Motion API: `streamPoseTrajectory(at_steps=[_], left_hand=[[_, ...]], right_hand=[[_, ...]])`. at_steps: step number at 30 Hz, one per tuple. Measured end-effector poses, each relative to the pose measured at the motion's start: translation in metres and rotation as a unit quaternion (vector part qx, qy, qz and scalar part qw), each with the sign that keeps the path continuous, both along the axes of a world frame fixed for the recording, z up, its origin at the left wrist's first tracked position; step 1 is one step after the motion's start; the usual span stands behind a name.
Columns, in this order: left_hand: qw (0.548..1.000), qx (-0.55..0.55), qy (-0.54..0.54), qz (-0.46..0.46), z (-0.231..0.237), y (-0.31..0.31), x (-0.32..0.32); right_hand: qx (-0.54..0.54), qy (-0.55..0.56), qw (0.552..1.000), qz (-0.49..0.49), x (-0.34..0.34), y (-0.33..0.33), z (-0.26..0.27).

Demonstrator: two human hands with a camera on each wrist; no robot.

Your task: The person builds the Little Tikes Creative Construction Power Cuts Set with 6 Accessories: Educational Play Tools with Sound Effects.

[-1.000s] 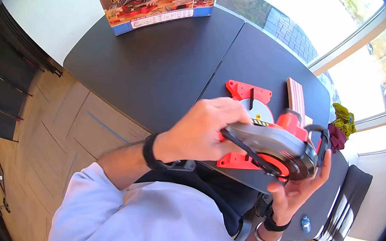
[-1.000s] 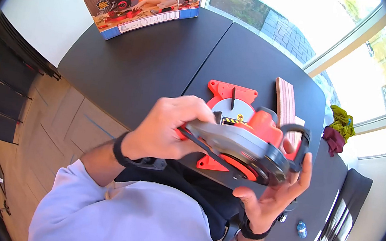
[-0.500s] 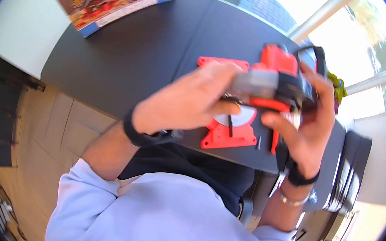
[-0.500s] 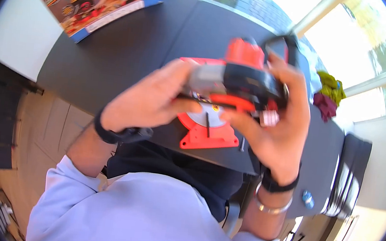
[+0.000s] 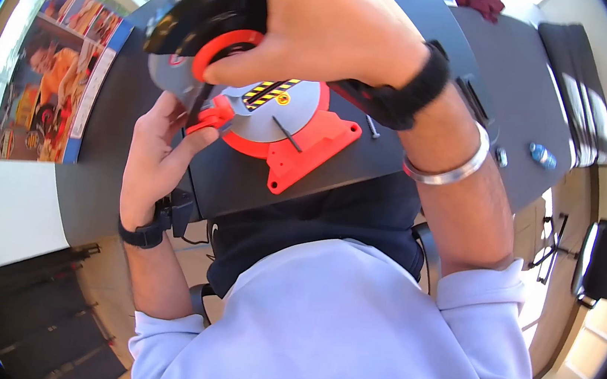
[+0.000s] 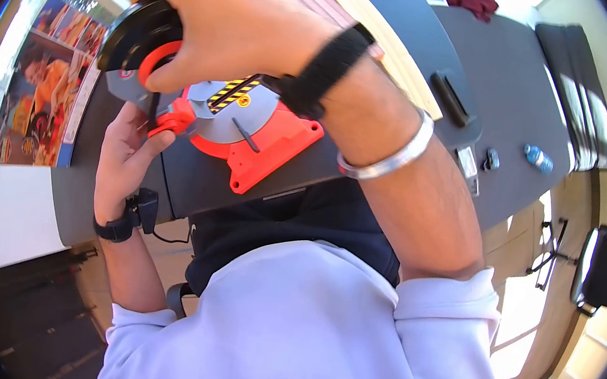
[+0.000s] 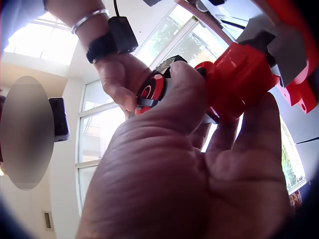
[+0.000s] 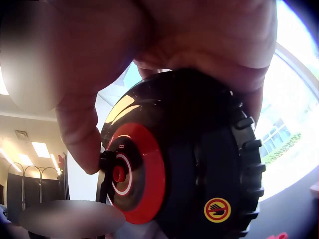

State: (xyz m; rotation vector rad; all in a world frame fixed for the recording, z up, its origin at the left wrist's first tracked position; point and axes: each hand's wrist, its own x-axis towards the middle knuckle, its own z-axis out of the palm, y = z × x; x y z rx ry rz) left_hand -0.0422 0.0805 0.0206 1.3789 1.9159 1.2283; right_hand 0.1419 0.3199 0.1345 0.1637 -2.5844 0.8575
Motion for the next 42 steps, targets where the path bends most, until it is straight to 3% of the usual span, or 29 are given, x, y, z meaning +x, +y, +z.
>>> streamPoseTrajectory(at_steps=[2,3,5,9,14,18,20,24,27,36,38,42], left_hand=[[0.999,0.019,-0.006,0.035,0.004,0.004,0.005],[1.0,0.014,-0.004,0.028,0.003,0.005,0.005],[0.999,-0.01,0.017,0.037,-0.002,0.003,0.004],[0.996,-0.032,0.07,0.045,-0.003,0.007,0.005],[0.995,-0.047,0.066,0.052,-0.003,0.008,0.008],[0.997,-0.058,0.037,0.036,0.001,0.008,0.002],[0.985,-0.134,0.072,0.079,0.008,0.011,0.003],[0.974,-0.155,0.145,0.083,0.003,0.012,0.003],[0.985,-0.094,0.124,0.073,0.002,0.017,0.008],[0.969,-0.148,0.169,0.101,-0.006,0.022,-0.007],[0.95,-0.214,0.201,0.109,-0.002,0.026,-0.009],[0.956,-0.212,0.176,0.103,-0.001,0.03,-0.002]], right_hand=[[-0.102,-0.052,0.988,0.106,-0.024,0.026,-0.01],[-0.107,-0.049,0.988,0.1,-0.032,0.021,-0.022],[0.068,0.113,0.991,-0.023,-0.048,0.009,-0.046],[0.056,0.068,0.996,-0.017,-0.05,0.008,-0.045],[0.119,0.008,0.989,-0.088,-0.043,-0.008,-0.038],[0.107,0.012,0.989,-0.102,-0.043,-0.017,-0.036],[0.102,0.033,0.986,-0.127,-0.048,-0.023,-0.043],[0.093,0.079,0.979,-0.161,-0.049,-0.024,-0.056],[0.074,0.056,0.98,-0.178,-0.047,-0.026,-0.055],[0.074,0.024,0.978,-0.191,-0.044,-0.023,-0.059],[0.069,0.034,0.978,-0.192,-0.045,-0.022,-0.062],[0.065,0.05,0.977,-0.195,-0.043,-0.023,-0.063]])
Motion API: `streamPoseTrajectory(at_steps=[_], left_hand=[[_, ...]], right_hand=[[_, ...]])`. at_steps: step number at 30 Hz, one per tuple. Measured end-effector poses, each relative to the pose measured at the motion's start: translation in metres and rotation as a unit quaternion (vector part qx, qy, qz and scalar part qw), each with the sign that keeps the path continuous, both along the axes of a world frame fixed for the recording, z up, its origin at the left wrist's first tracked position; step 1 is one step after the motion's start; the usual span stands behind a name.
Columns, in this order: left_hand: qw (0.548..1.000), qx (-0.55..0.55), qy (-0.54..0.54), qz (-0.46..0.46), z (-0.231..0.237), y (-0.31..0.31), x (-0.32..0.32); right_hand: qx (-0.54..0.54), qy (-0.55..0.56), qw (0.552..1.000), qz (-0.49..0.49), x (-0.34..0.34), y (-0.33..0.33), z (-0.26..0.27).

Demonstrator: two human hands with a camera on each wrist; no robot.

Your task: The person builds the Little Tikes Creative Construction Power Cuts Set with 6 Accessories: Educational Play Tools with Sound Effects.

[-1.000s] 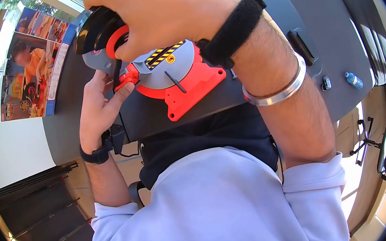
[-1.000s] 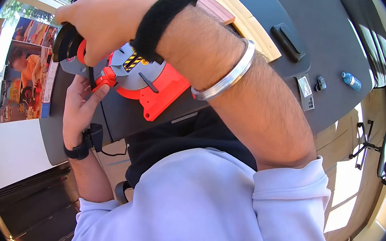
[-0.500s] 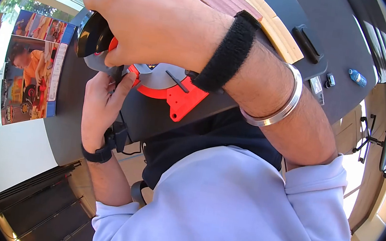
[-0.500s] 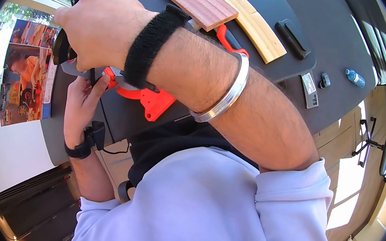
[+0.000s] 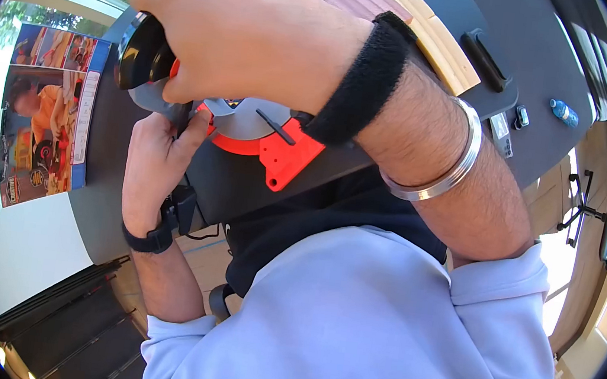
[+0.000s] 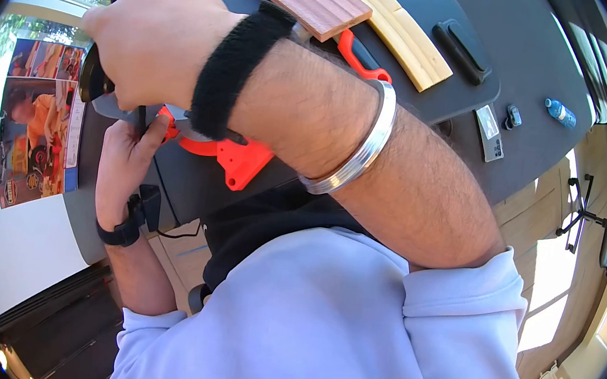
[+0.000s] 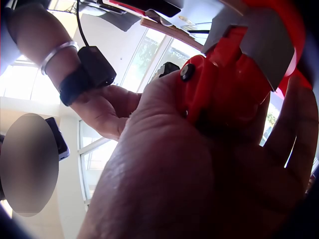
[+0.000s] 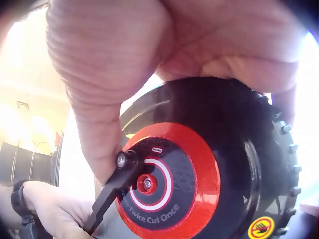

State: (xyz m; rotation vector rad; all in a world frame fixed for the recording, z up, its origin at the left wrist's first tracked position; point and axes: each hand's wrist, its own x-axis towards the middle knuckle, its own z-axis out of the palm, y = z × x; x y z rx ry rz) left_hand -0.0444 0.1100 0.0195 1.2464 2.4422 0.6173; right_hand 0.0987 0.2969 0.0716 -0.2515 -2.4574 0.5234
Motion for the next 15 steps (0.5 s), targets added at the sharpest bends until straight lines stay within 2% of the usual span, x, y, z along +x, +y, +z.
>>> streamPoseTrajectory(at_steps=[3,5,9,12,14,15], left_hand=[[1.0,0.009,-0.006,-0.01,-0.001,-0.002,0.005],[0.996,0.072,-0.043,0.007,-0.002,-0.001,0.015],[0.998,0.057,-0.033,0.002,-0.012,-0.009,0.007],[0.996,0.061,-0.069,0.014,-0.02,-0.015,0.004],[0.985,0.123,-0.122,-0.01,-0.018,-0.015,0.009],[0.985,0.119,-0.123,-0.011,-0.019,-0.015,0.009]], right_hand=[[0.035,0.036,0.999,-0.007,-0.005,-0.004,-0.005],[0.021,0.018,1.0,-0.01,-0.008,-0.007,-0.003],[0.008,0.012,1.0,0.004,-0.009,-0.006,-0.004],[0.017,0.017,1.0,0.01,-0.009,-0.007,-0.004],[0.017,0.02,1.0,0.01,-0.01,-0.009,-0.004],[0.016,0.02,1.0,0.011,-0.01,-0.009,-0.004]])
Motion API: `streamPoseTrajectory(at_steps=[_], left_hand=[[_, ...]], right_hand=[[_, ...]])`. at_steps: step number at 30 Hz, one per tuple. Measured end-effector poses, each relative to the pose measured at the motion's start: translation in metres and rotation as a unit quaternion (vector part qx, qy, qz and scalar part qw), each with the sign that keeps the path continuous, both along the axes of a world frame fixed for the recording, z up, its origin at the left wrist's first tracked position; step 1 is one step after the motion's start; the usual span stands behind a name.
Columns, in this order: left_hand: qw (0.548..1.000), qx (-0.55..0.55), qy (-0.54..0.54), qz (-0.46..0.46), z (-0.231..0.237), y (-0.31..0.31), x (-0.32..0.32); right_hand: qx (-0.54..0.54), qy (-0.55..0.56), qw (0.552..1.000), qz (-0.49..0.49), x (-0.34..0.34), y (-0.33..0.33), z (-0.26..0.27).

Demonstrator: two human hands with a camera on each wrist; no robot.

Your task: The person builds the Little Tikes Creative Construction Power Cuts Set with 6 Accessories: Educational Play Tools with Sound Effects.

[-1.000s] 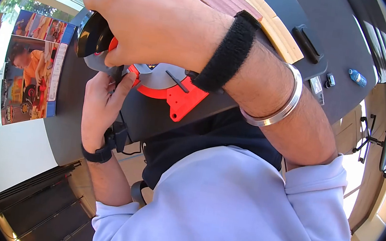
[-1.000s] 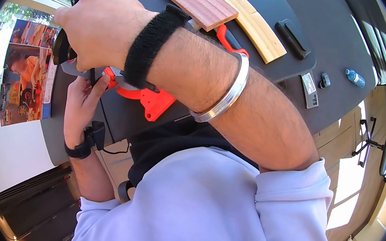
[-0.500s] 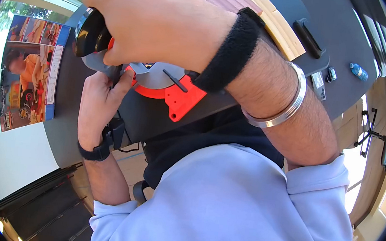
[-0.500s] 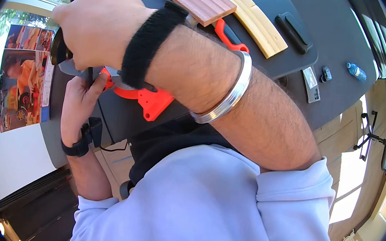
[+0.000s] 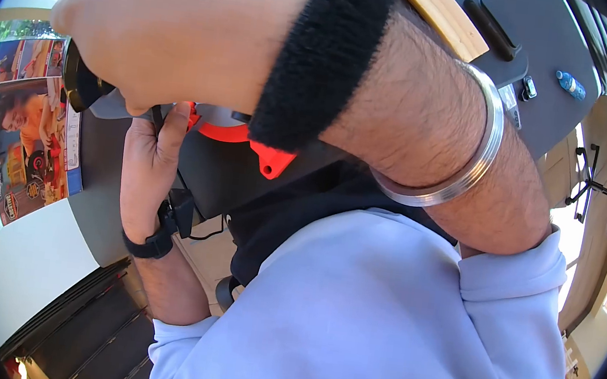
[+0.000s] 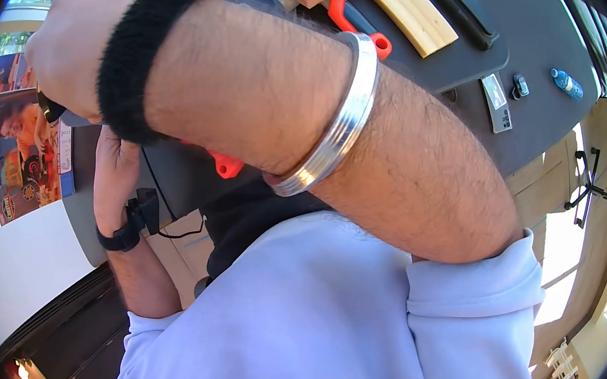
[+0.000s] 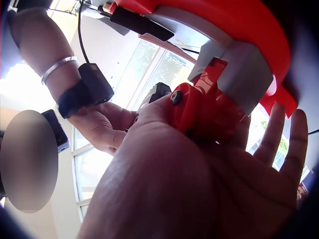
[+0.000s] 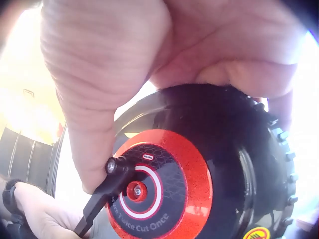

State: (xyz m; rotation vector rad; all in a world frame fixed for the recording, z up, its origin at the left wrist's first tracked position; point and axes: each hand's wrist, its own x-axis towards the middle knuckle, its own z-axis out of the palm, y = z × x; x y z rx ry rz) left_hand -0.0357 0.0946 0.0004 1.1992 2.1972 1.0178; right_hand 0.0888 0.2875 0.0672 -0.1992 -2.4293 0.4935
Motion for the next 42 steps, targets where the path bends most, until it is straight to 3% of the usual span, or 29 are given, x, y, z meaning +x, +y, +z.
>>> streamPoseTrajectory(at_steps=[5,11,18,20,23,27,29,33,35,36,39,40,41,42], left_hand=[[0.998,0.009,0.021,-0.064,-0.005,-0.004,-0.009],[0.993,0.052,0.091,-0.055,-0.016,-0.005,-0.003],[0.996,0.06,0.053,-0.038,-0.02,-0.007,0.0],[0.987,0.042,0.142,-0.066,-0.026,-0.011,-0.009],[0.994,0.04,0.103,-0.016,-0.027,-0.011,-0.004],[0.994,0.046,0.102,-0.019,-0.033,-0.012,-0.007],[0.993,0.094,0.042,-0.049,-0.044,-0.011,-0.014],[0.993,0.087,0.064,-0.046,-0.035,-0.012,-0.006],[0.998,0.045,0.015,-0.034,-0.03,-0.015,-0.003],[0.996,0.086,-0.008,-0.02,-0.032,-0.011,0.003],[0.995,0.095,0.002,-0.012,-0.025,-0.002,0.01],[0.994,0.06,0.082,-0.031,-0.034,-0.008,-0.001],[0.996,0.007,0.091,-0.016,-0.026,-0.007,0.006],[0.997,0.034,0.067,-0.028,-0.025,-0.004,0.008]], right_hand=[[0.001,0.002,1.0,0.007,-0.002,-0.001,0.001],[0.002,-0.002,1.0,0.002,0.002,-0.001,0.001],[0.01,-0.006,1.0,0.003,0.004,-0.007,-0.002],[0.01,-0.007,1.0,0.005,0.005,-0.006,-0.003],[0.011,-0.008,1.0,0.007,0.006,-0.005,-0.004],[0.013,-0.009,1.0,0.009,0.008,-0.004,-0.004],[0.016,-0.01,1.0,0.011,0.009,-0.005,-0.004],[0.023,-0.001,1.0,0.011,0.009,-0.003,-0.003],[0.027,0.01,1.0,0.011,0.01,0.001,-0.002],[0.027,0.017,0.999,0.013,0.011,0.002,-0.002],[-0.01,0.073,0.997,0.029,0.013,0.01,-0.005],[0.002,0.014,1.0,0.011,0.024,0.006,0.011],[-0.003,0.067,0.997,0.024,0.011,0.011,0.003],[-0.008,-0.009,1.0,0.023,0.015,0.014,0.002]])
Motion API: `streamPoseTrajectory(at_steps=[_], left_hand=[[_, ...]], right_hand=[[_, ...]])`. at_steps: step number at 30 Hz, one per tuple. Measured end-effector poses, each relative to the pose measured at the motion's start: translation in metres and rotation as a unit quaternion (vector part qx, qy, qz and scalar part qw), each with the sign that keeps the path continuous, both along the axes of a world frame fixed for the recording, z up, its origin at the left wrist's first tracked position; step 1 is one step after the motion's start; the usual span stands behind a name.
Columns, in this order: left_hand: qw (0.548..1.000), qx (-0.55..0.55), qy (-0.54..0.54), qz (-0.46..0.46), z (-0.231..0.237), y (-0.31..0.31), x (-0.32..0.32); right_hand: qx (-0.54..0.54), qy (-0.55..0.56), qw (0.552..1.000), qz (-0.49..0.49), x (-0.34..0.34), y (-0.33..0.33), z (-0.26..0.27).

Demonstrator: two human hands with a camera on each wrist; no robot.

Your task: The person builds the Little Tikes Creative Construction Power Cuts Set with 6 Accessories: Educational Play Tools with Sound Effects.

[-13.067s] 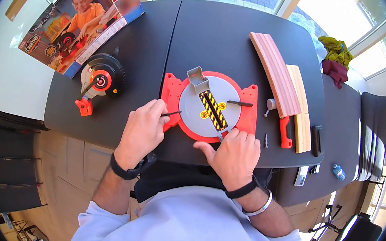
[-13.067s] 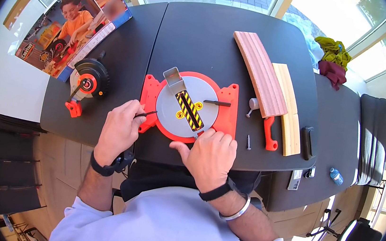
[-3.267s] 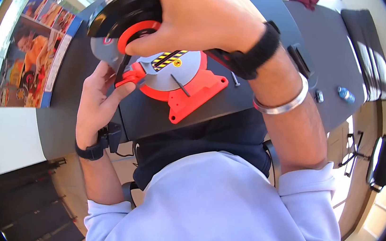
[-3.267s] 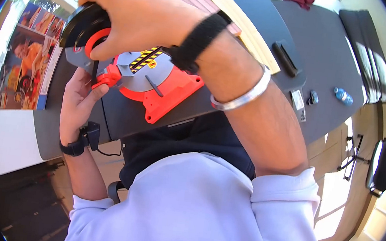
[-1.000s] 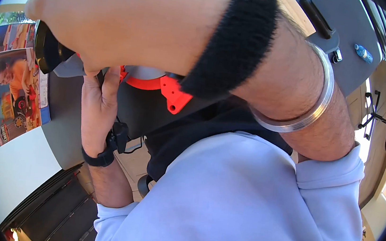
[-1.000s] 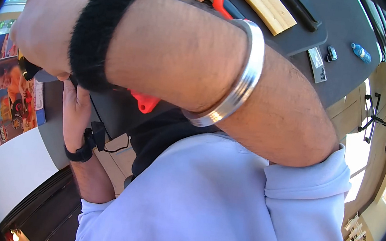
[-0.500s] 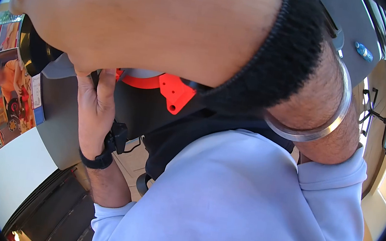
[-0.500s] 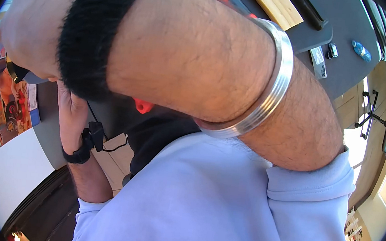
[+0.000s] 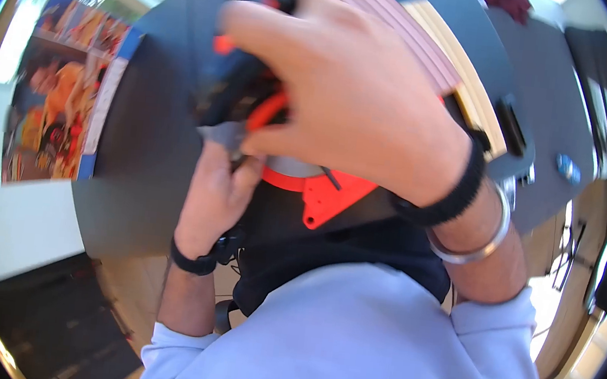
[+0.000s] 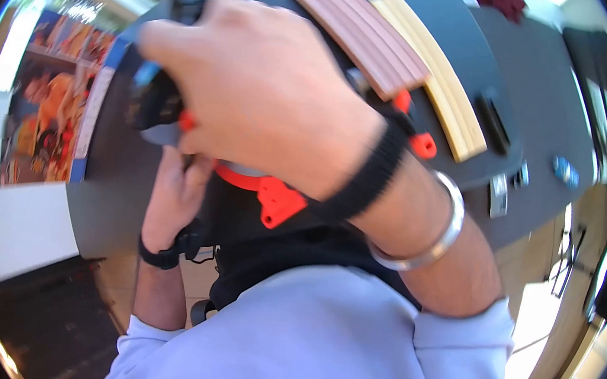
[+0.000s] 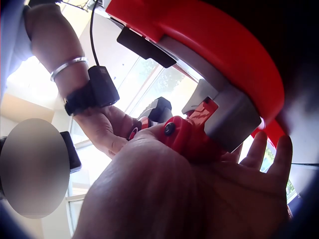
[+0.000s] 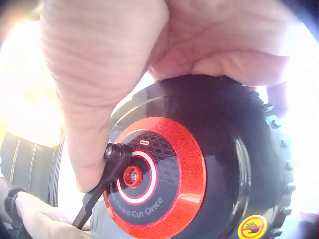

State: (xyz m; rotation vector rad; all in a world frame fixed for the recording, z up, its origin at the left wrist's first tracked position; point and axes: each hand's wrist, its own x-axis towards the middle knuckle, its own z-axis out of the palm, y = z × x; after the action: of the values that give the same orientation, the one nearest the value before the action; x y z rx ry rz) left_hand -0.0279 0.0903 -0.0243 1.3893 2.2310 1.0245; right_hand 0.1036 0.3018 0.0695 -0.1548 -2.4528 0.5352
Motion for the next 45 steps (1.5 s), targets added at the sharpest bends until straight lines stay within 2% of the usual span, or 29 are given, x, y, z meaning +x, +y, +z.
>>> streamPoseTrajectory(at_steps=[1,3,5,9,11,13,15,16,18,19,21,22,23,27,33,42,45], left_hand=[[0.999,0.026,-0.024,-0.011,-0.001,0.004,0.0],[0.995,0.103,-0.003,0.001,-0.009,0.013,0.005],[0.995,0.082,0.046,0.009,-0.005,0.014,0.006],[0.987,0.128,0.052,0.087,-0.016,0.012,0.014],[0.994,0.11,0.01,0.011,-0.014,0.004,0.008],[0.993,0.115,0.014,0.025,-0.008,-0.007,0.0],[0.994,-0.021,-0.11,-0.011,0.019,-0.017,-0.008],[0.994,-0.014,-0.112,-0.011,0.014,-0.018,-0.009],[0.984,0.168,-0.042,0.046,-0.005,-0.02,-0.008],[0.983,0.171,-0.042,0.053,-0.01,-0.019,-0.007],[0.959,0.281,0.011,0.036,-0.012,-0.011,-0.004],[0.963,0.268,-0.009,0.028,-0.007,-0.011,-0.003],[0.967,0.251,-0.03,0.023,-0.003,-0.009,-0.001],[0.964,0.257,-0.033,0.051,-0.011,-0.002,0.002],[0.969,0.23,-0.028,0.087,-0.022,0.005,0.007],[0.973,0.201,-0.076,0.079,-0.02,0.003,0.008],[0.974,0.202,-0.053,0.085,-0.021,0.002,0.01]], right_hand=[[0.0,-0.078,0.997,0.003,0.007,0.001,0.008],[-0.033,-0.044,0.998,0.006,0.007,0.004,0.004],[0.029,-0.056,0.998,0.027,0.011,0.016,0.008],[0.173,-0.011,0.984,-0.051,0.016,-0.014,0.015],[0.218,0.023,0.976,-0.01,0.011,-0.029,0.019],[0.282,-0.064,0.957,0.009,0.009,-0.049,0.026],[0.293,-0.107,0.95,0.022,0.001,-0.064,0.025],[0.323,-0.13,0.937,0.023,-0.004,-0.068,0.021],[0.36,-0.14,0.922,0.032,-0.013,-0.077,0.021],[0.363,-0.139,0.92,0.039,-0.016,-0.079,0.021],[0.375,-0.167,0.911,0.028,-0.019,-0.082,0.015],[0.382,-0.137,0.914,0.032,-0.022,-0.085,0.011],[0.403,-0.16,0.901,0.025,-0.023,-0.089,0.008],[0.398,-0.127,0.907,0.046,-0.025,-0.088,-0.003],[0.364,-0.152,0.918,0.042,-0.025,-0.087,-0.017],[0.34,-0.166,0.926,0.011,-0.023,-0.085,-0.025],[0.32,-0.151,0.935,0.017,-0.024,-0.085,-0.029]])
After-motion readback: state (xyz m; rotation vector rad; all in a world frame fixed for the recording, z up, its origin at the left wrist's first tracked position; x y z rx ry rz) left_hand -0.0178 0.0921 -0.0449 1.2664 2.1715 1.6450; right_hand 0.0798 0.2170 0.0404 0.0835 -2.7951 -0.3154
